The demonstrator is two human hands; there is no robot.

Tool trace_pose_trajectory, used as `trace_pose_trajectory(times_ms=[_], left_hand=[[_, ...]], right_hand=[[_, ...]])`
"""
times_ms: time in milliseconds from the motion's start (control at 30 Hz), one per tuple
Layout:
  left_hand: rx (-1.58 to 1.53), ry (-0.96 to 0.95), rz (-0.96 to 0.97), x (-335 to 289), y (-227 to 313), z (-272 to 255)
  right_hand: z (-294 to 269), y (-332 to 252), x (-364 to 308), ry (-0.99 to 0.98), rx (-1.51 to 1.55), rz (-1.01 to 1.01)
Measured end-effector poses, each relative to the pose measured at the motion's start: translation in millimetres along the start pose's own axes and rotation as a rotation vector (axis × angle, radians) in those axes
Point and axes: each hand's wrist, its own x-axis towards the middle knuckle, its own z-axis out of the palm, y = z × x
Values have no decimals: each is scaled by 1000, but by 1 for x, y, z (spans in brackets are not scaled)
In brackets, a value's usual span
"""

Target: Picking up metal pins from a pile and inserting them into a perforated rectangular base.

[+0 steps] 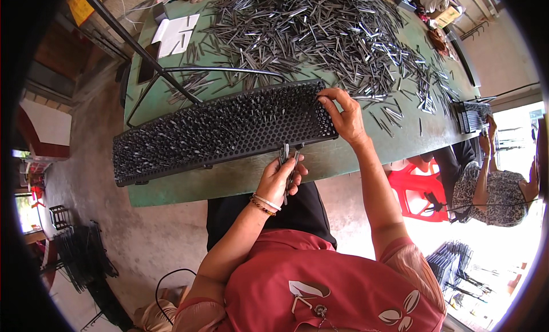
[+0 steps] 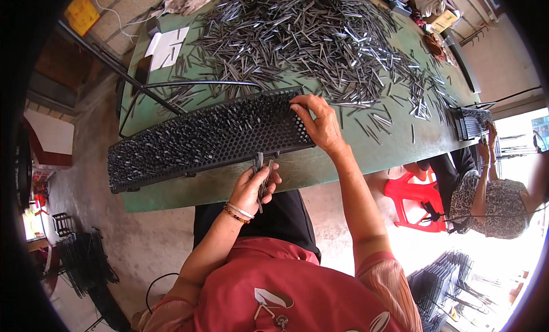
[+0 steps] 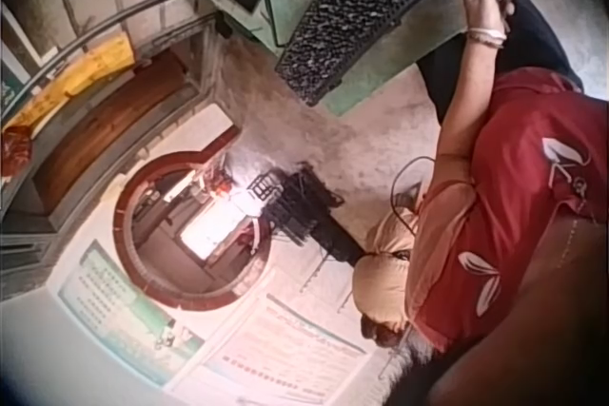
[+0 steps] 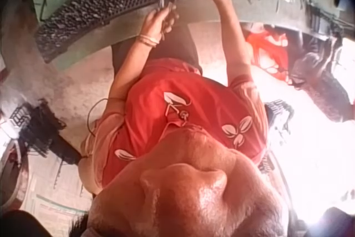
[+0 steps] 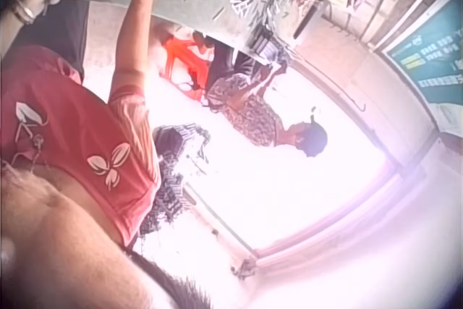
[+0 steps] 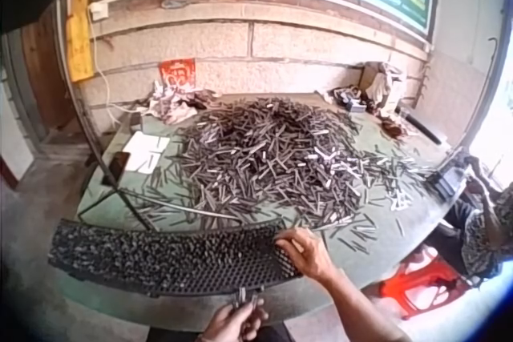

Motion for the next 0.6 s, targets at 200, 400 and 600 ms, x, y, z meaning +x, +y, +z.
trace_pose_trajectory(times_ms=[200,400,600], left_hand=[[-2,14,0,0,-3,-4],[-8,8,-4,1,-1,-2],[0,7,-9,0,1,0]], right_hand=[[-2,-15,6,-65,-138,-221],[2,-10,2,-5,-68,-70],[1,-8,2,-6,-5,12]])
